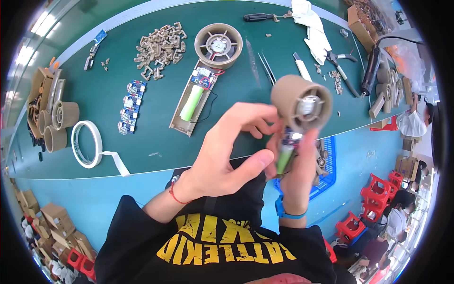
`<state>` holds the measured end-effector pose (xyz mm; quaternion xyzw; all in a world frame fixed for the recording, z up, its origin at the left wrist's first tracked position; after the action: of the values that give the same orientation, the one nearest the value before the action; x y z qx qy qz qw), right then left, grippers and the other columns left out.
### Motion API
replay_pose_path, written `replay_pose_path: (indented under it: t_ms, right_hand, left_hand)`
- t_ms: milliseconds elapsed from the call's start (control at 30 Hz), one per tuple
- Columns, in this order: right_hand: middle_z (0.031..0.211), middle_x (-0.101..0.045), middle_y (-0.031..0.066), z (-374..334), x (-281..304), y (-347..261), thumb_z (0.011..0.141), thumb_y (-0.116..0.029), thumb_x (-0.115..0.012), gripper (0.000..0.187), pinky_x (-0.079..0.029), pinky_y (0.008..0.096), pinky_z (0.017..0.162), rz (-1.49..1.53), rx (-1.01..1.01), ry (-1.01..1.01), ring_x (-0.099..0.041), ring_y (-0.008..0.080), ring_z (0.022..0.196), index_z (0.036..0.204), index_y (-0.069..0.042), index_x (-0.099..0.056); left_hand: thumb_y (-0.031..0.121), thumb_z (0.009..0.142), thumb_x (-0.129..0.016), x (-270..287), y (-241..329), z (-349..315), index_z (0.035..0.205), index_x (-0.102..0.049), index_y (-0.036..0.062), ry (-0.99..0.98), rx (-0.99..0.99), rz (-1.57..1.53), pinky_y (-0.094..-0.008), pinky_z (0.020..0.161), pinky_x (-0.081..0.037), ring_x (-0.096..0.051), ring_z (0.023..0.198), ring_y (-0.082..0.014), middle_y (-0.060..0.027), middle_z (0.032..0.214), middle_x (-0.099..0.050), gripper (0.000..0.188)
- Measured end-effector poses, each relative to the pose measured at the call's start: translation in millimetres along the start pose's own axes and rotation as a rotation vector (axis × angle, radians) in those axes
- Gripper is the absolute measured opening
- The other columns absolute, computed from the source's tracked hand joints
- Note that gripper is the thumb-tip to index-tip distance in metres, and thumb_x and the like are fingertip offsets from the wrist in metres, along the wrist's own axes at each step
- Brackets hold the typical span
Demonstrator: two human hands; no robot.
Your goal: The user is assembling a handheld fan by connecting internal components and securing the casing with an electric screwdriver.
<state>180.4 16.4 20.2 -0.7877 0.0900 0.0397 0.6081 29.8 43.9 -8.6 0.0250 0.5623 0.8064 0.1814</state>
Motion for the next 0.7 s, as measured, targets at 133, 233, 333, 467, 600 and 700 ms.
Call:
replay_pose_path:
  t_ms: [133, 233, 333, 467, 600, 700]
  right_hand:
    - [0.075, -0.058, 0.0061, -8, -4, 8, 0.106, -0.052, -0.038, 0.057, -0.041, 0.0229, 0.048, -0.002, 0.089, 0.024, -0.052, 0.0090, 0.054, 0.114, 0.001, -0.054]
    - [0.080, -0.060, 0.0062, -12, -2, 11, 0.105, -0.051, -0.043, 0.055, -0.042, 0.0229, 0.051, 0.005, 0.110, -0.019, -0.054, 0.0090, 0.057, 0.118, 0.002, -0.052]
    - [0.087, -0.061, 0.0065, -16, 0, 17, 0.105, -0.047, -0.048, 0.053, -0.043, 0.0227, 0.053, 0.038, 0.097, -0.087, -0.056, 0.0093, 0.061, 0.124, 0.003, -0.050]
    - [0.091, -0.061, 0.0070, -22, -3, 19, 0.105, -0.047, -0.047, 0.055, -0.044, 0.0234, 0.055, 0.041, 0.060, -0.135, -0.057, 0.0101, 0.064, 0.127, 0.003, -0.047]
    - [0.090, -0.061, 0.0072, -24, -4, 17, 0.105, -0.048, -0.046, 0.056, -0.044, 0.0239, 0.056, 0.078, 0.043, -0.150, -0.057, 0.0103, 0.064, 0.127, 0.004, -0.047]
    - [0.088, -0.062, 0.0079, -22, -2, 20, 0.106, -0.051, -0.039, 0.059, -0.045, 0.0243, 0.057, 0.084, 0.028, -0.187, -0.058, 0.0107, 0.064, 0.126, 0.004, -0.048]
  left_hand:
    - [0.009, 0.085, -0.073, 2, -3, 3, 0.141, -0.044, -0.0006, -0.081, -0.034, 0.087, -0.0333, 0.085, -0.049, -0.060, 0.095, -0.0231, -0.0136, 0.115, -0.057, 0.064]
    - [0.012, 0.086, -0.072, 1, 0, 1, 0.143, -0.039, -0.0016, -0.094, -0.009, 0.123, -0.0338, 0.089, -0.048, -0.059, 0.099, -0.0204, -0.0132, 0.118, -0.057, 0.067]
    - [0.014, 0.088, -0.071, 1, 1, -2, 0.145, -0.035, -0.0018, -0.085, 0.082, 0.127, -0.0353, 0.097, -0.046, -0.059, 0.108, -0.0199, -0.0130, 0.122, -0.057, 0.069]
    - [0.011, 0.086, -0.070, 3, 2, -2, 0.144, -0.036, -0.0013, -0.053, 0.096, 0.120, -0.0361, 0.100, -0.045, -0.060, 0.111, -0.0204, -0.0133, 0.121, -0.058, 0.068]
    - [0.011, 0.086, -0.070, 4, 2, -2, 0.143, -0.037, -0.0014, -0.049, 0.108, 0.104, -0.0354, 0.099, -0.045, -0.059, 0.109, -0.0195, -0.0122, 0.118, -0.058, 0.068]
    - [0.012, 0.086, -0.070, 4, 2, -2, 0.143, -0.037, -0.0014, -0.034, 0.121, 0.091, -0.0346, 0.098, -0.045, -0.059, 0.106, -0.0184, -0.0112, 0.115, -0.057, 0.067]
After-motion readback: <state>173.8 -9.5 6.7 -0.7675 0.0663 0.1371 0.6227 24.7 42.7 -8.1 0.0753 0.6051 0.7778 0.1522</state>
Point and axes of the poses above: each hand's wrist, its own z-axis towards the middle knuckle, its own x-axis out of the back of the hand, y = z × x, the point moved 1 cm from there along z, towards the middle knuckle
